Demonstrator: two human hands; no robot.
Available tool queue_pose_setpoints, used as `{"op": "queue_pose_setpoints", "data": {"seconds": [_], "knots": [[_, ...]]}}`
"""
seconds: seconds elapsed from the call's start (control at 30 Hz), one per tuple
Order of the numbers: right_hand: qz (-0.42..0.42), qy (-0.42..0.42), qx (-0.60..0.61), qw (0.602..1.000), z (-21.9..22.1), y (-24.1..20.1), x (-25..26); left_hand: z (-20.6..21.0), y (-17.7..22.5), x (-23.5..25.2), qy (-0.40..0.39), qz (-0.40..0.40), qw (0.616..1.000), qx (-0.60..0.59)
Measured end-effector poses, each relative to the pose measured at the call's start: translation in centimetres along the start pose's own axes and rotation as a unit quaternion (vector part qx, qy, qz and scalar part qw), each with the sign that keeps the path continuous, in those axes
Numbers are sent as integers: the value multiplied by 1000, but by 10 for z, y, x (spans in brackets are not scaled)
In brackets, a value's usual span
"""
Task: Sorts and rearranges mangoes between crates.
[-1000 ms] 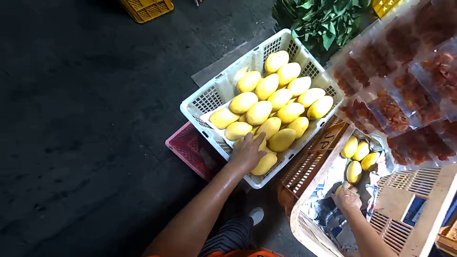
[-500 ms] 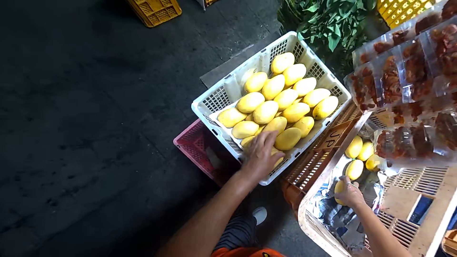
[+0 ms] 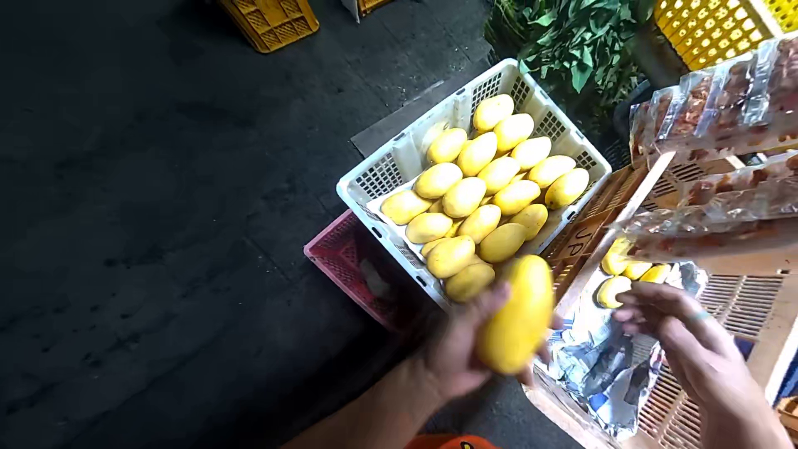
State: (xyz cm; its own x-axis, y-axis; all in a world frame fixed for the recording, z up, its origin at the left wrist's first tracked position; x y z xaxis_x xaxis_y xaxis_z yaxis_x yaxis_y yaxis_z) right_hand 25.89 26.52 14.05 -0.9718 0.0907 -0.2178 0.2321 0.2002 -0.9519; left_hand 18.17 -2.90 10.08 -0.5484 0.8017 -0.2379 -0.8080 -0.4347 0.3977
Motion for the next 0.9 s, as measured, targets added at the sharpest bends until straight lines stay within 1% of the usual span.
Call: {"op": "queue_pose_setpoints", "data": {"seconds": [0.03, 0.07, 0.1, 0.13, 0.2, 0.23, 0.27, 0.3, 0.37, 0.43, 0.53, 0.6, 0.67, 0.73, 0.77, 0.83, 0.87, 0.9], "knots": [[55, 40, -18, 998, -6, 17, 10, -8, 14, -1, 66, 13, 997, 48], [110, 77, -41, 990, -14, 35, 21, -19, 31, 0, 130, 34, 982, 134], [156, 111, -61, 980, -23, 54, 32, -32, 46, 4, 187, 62, 950, 241], [193, 141, -78, 968, -33, 73, 42, -47, 59, 12, 237, 91, 906, 340], [256, 202, -96, 940, -48, 106, 60, -83, 80, 34, 310, 117, 795, 508], [280, 225, -95, 928, -53, 119, 69, -101, 89, 44, 328, 105, 741, 576], [301, 238, -91, 919, -54, 131, 79, -117, 95, 52, 334, 81, 695, 632], [318, 240, -89, 913, -54, 143, 88, -129, 99, 60, 329, 53, 658, 675], [349, 213, -85, 908, -42, 160, 107, -149, 98, 72, 297, -6, 613, 732], [354, 188, -95, 911, -24, 173, 122, -161, 94, 80, 264, -45, 585, 765], [310, 195, -150, 918, -7, 191, 133, -165, 90, 80, 237, -50, 580, 778], [293, 217, -164, 916, -1, 188, 138, -160, 94, 75, 236, -92, 566, 784], [287, 233, -121, 921, -1, 186, 135, -158, 96, 72, 233, -125, 550, 793], [299, 258, -47, 918, -8, 197, 131, -157, 95, 74, 229, -137, 521, 811], [312, 267, 2, 912, -10, 195, 128, -157, 93, 73, 229, -139, 502, 822], [313, 266, 99, 906, -12, 173, 121, -149, 87, 70, 237, -109, 468, 844], [300, 260, 134, 908, -14, 154, 115, -142, 83, 67, 243, -66, 466, 848], [274, 259, 159, 912, -15, 134, 105, -131, 79, 63, 247, -5, 488, 837]]}}
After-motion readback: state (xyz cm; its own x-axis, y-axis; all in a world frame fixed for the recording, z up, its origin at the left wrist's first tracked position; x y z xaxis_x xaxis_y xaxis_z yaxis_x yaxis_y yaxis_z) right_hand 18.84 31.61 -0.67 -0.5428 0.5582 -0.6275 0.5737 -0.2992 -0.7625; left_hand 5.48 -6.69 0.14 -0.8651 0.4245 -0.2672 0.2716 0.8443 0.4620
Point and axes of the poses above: each hand's wrist, its own x-axis towards the middle knuckle, its own z-axis out of the palm, y = z × x, the point moved 1 cm from there along x, towards the middle knuckle, and after that the axes turned 3 degrees about x, right-handed, at the moved point
